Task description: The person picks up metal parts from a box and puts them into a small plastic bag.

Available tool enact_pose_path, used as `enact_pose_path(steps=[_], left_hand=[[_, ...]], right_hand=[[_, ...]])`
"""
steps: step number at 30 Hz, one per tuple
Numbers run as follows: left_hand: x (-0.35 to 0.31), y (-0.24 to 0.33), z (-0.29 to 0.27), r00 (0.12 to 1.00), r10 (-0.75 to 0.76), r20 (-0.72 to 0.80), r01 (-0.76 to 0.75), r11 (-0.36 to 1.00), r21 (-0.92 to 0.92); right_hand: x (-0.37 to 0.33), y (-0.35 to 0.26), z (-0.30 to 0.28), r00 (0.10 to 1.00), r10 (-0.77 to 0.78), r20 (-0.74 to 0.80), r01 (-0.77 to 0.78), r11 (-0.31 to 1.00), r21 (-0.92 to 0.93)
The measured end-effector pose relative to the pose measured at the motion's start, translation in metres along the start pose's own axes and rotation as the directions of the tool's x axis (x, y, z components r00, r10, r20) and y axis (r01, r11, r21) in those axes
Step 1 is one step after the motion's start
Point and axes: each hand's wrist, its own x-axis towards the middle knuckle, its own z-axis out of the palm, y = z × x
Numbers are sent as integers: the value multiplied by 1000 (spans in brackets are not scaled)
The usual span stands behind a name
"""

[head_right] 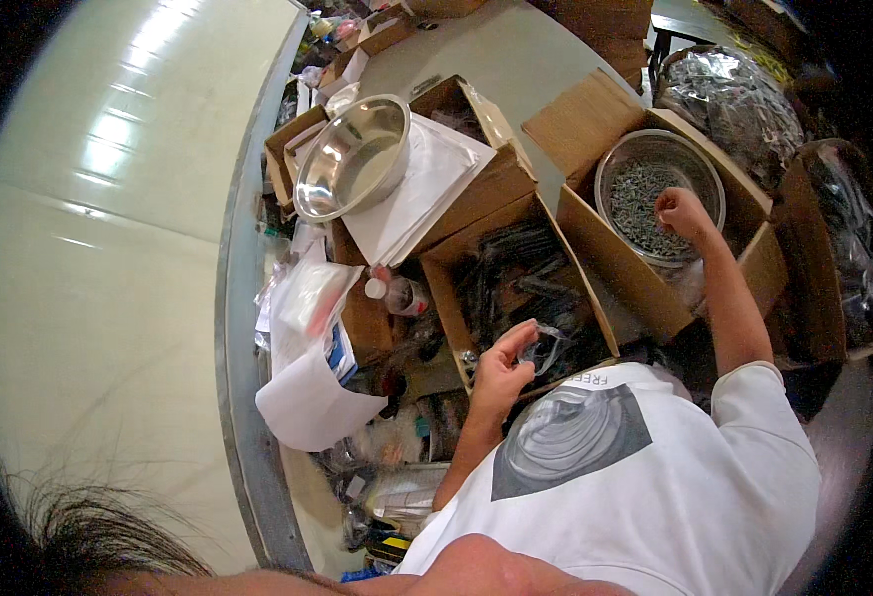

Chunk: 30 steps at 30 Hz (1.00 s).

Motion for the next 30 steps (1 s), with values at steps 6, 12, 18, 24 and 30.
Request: enact_pose_path(steps=[6,12,18,24,30], left_hand=[[2,-7,0,1000,-5,30,5,1000,16],[6,-8,3,998,42,51,-47,994,99],[0,11,6,999,-38,-7,38,999,-4],[-1,46,-11,997,16,74,-47,899,436],[7,71,-29,903,384,191,-423,720,550]], right_hand=[[-36,-51,2,979,-56,194,-35,898,438],[-115,-130,66,794,-409,450,146,847,512],[-144,-161,91,392,-791,469,878,474,65],[-132,-146,101,431,-729,531,849,528,35],[-124,-170,79,495,-701,513,792,607,64]])
